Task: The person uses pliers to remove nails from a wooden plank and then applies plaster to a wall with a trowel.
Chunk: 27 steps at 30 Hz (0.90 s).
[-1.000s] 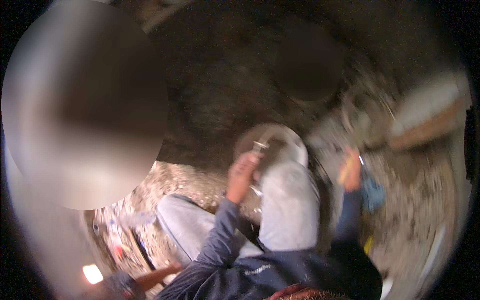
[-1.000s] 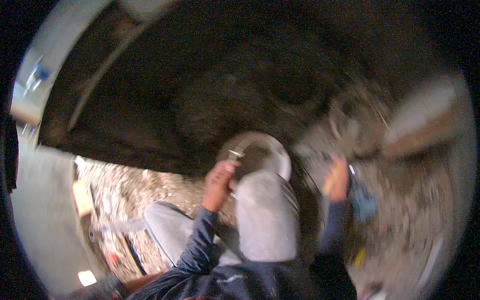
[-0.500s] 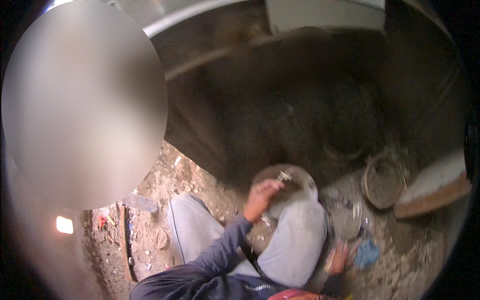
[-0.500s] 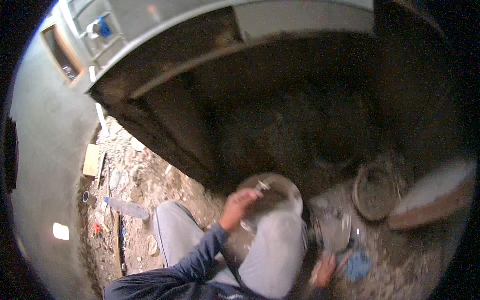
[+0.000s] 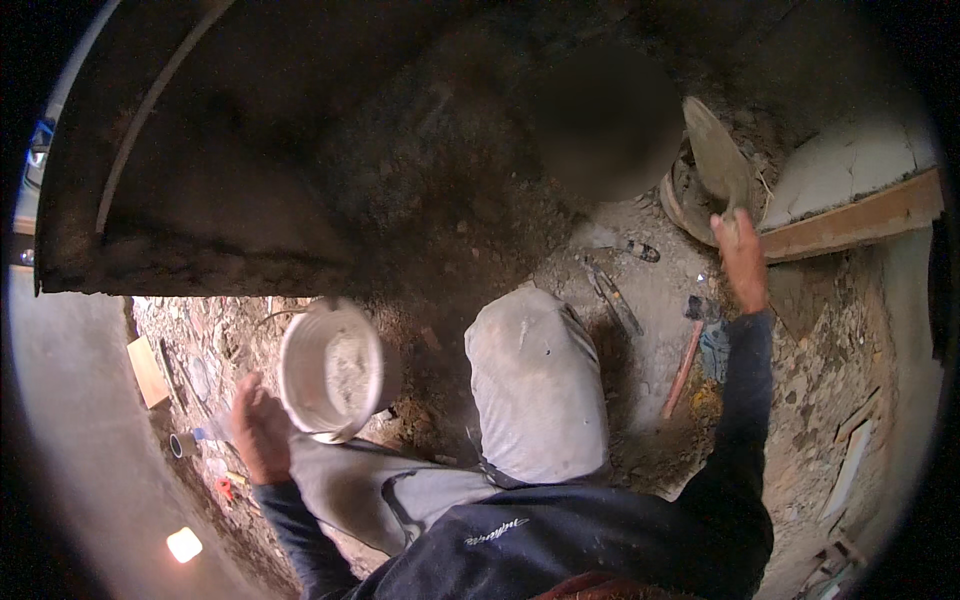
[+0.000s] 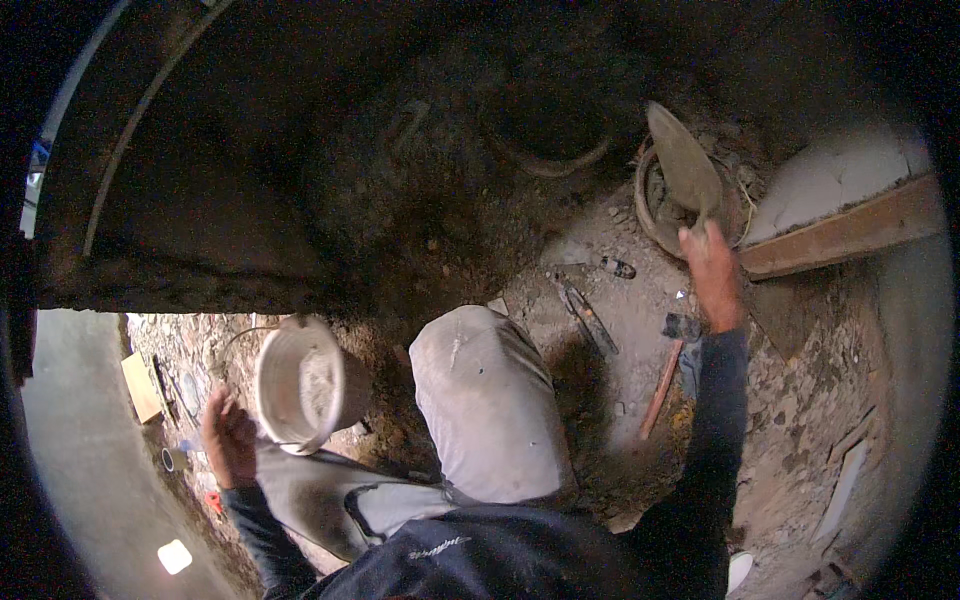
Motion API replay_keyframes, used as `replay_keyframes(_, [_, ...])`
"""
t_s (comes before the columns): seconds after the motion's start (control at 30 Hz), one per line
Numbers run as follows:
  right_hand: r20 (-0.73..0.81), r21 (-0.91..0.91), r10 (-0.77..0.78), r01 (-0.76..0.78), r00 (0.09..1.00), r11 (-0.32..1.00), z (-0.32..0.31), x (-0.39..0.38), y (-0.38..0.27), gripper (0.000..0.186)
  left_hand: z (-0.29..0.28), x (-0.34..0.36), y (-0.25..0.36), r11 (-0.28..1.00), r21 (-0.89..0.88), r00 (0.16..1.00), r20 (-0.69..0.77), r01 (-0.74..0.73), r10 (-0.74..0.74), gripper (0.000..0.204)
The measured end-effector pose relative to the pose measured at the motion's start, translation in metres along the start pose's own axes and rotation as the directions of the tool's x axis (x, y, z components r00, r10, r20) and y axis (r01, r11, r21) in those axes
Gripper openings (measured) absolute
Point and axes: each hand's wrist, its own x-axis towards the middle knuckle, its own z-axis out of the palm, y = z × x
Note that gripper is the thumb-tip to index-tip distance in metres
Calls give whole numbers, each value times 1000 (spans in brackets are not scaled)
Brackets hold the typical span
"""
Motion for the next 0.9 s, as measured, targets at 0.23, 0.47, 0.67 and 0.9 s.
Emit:
replay_keyframes(0.23, [307,-511,-278,404,910,759,-4,138,-101,39,-128,33,50,997,-35,988,-139,66,-70,19])
replay_keyframes(0.47, [375,-740,-256,454,891,497,125,233,-135,21,-270,88,8,991,-108,931,-347,80,-113,19])
replay_keyframes(0.67, [568,-753,-152,585,809,300,168,205,-146,22,-341,156,-90,964,-144,772,-578,222,-264,29])
replay_keyframes(0.9, [508,-610,-112,449,854,653,168,179,-139,27,-402,215,-76,977,119,894,-434,178,-110,29])
